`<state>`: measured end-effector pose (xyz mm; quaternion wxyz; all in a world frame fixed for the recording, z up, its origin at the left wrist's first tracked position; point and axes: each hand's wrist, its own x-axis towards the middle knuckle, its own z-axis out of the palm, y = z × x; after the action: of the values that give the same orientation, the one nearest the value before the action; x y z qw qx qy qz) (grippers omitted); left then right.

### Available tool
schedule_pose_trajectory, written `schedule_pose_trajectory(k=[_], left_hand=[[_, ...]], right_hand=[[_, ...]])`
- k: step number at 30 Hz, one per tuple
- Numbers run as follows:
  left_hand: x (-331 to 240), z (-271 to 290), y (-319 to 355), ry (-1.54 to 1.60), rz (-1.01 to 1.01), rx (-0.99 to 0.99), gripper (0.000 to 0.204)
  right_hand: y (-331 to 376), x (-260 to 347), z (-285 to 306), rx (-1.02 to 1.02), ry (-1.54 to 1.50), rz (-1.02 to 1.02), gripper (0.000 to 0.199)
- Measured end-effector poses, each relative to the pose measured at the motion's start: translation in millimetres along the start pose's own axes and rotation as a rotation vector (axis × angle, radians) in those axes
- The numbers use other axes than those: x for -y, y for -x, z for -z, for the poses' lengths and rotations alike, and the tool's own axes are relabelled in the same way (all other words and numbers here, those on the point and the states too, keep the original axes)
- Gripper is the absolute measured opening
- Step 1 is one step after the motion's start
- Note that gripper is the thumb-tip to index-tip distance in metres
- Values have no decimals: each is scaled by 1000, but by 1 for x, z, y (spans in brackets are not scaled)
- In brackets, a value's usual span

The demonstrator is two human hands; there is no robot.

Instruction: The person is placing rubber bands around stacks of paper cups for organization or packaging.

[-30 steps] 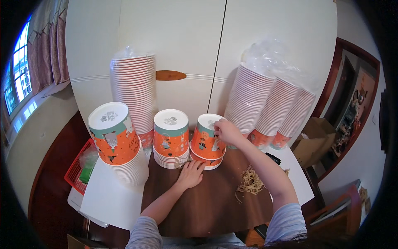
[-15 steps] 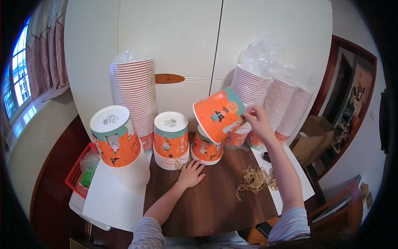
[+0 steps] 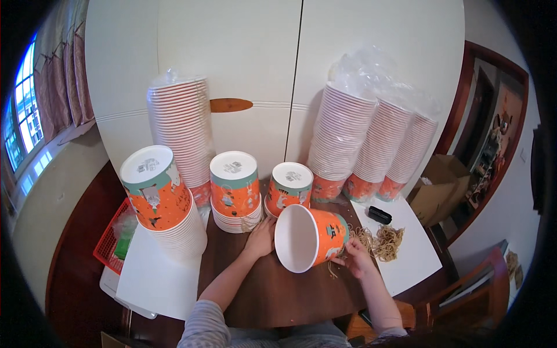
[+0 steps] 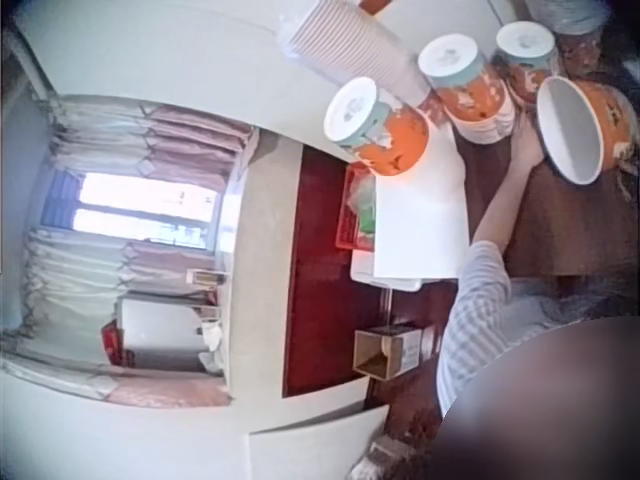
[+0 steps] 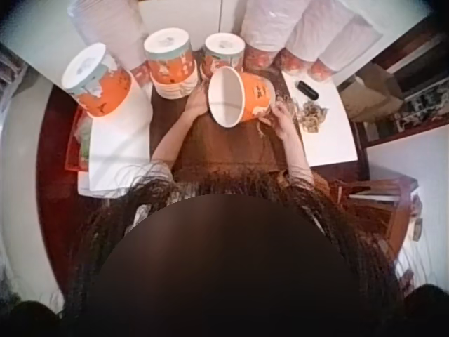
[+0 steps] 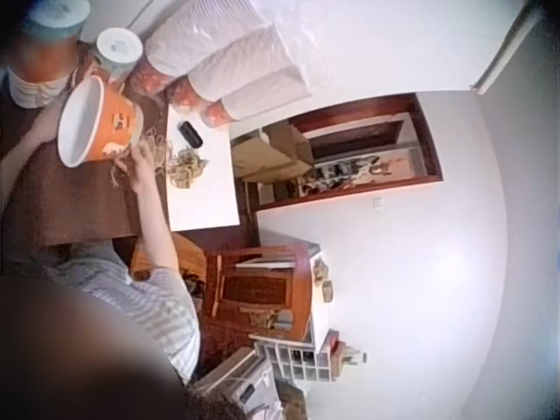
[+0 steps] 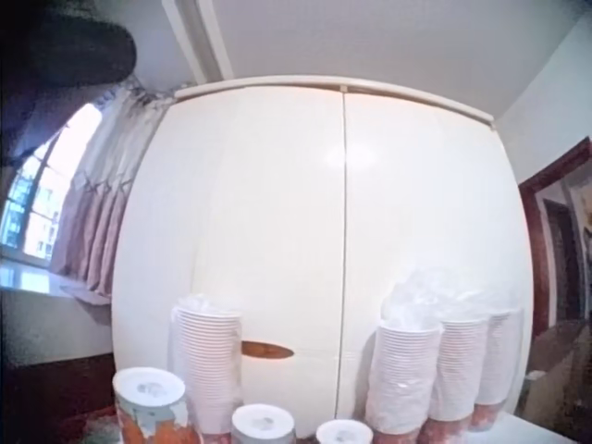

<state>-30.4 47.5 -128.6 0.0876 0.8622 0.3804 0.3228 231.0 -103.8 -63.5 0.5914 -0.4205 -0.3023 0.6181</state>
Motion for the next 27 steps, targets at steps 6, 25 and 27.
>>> schedule_pose_trajectory(k=[6, 25, 27], left_hand=[[3, 11, 8, -179, -109, -266, 20], [30, 42, 31, -275, 150, -684, 19], [27, 41, 29, -257, 146, -702, 20]], right_hand=[[22, -54, 24, 56, -232, 79, 14], [21, -64, 33, 88, -300, 90, 12], [20, -65, 33, 95, -315, 92, 12]])
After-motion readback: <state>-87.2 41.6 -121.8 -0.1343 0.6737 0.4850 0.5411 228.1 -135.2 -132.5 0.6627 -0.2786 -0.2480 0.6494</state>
